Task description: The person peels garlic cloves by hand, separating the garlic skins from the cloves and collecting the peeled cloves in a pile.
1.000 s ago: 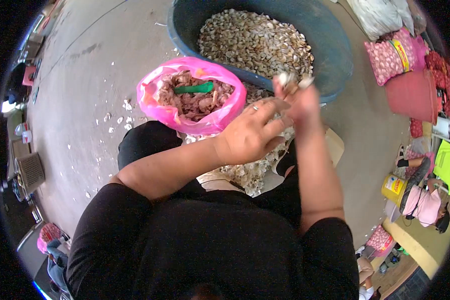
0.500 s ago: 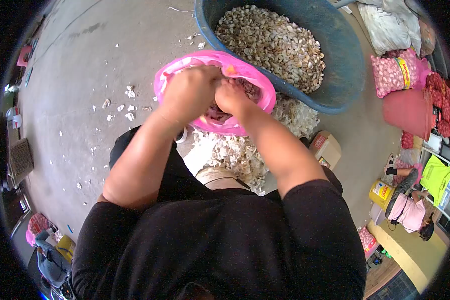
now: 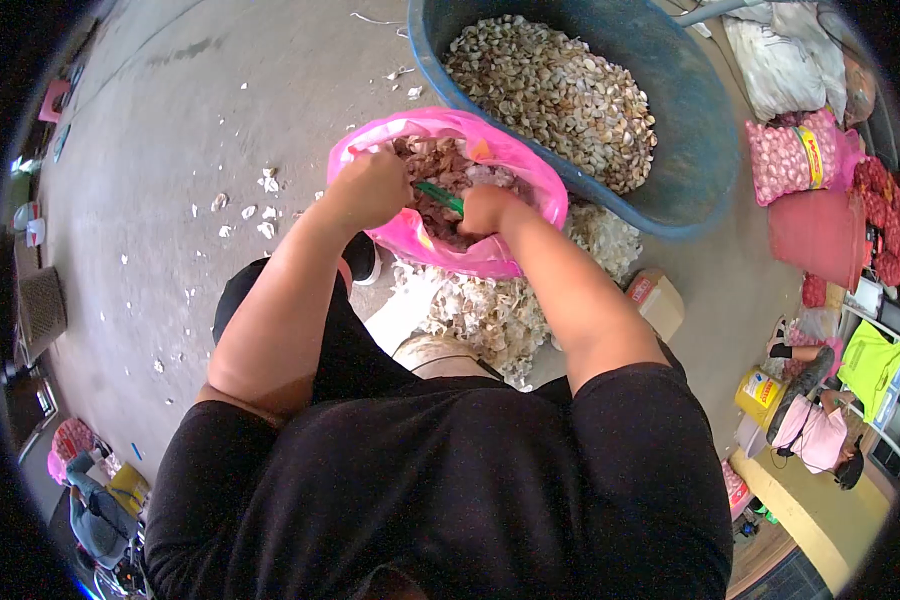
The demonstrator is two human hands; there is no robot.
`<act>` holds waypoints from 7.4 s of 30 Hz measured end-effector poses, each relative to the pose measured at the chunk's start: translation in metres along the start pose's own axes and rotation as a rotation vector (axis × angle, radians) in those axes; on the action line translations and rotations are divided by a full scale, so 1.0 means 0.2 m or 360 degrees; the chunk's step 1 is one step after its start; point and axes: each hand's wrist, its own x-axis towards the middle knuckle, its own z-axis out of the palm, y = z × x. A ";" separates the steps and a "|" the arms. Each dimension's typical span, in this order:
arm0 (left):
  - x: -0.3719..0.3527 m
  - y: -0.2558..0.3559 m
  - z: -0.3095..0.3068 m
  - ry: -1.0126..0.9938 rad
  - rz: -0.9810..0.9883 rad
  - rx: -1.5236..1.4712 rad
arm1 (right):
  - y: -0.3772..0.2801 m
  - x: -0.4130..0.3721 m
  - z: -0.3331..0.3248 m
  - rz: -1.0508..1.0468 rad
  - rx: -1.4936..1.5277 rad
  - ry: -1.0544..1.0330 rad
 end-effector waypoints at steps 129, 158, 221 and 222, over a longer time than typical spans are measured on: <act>0.06 0.71 -0.13 0.0039 0.0013 -0.2220 | -0.04 -0.93 -0.18 -0.0194 -0.0047 0.2012; 0.23 0.98 0.08 0.0147 0.0165 -0.1612 | 0.46 -1.12 0.15 0.0619 0.0798 0.1085; 0.26 1.02 0.12 0.0017 -0.0078 -0.1594 | 0.41 -0.90 0.11 -0.0040 0.2317 0.1465; 0.26 1.03 0.08 0.0035 -0.0052 -0.1463 | 0.42 -0.94 0.08 0.0057 0.2470 0.1296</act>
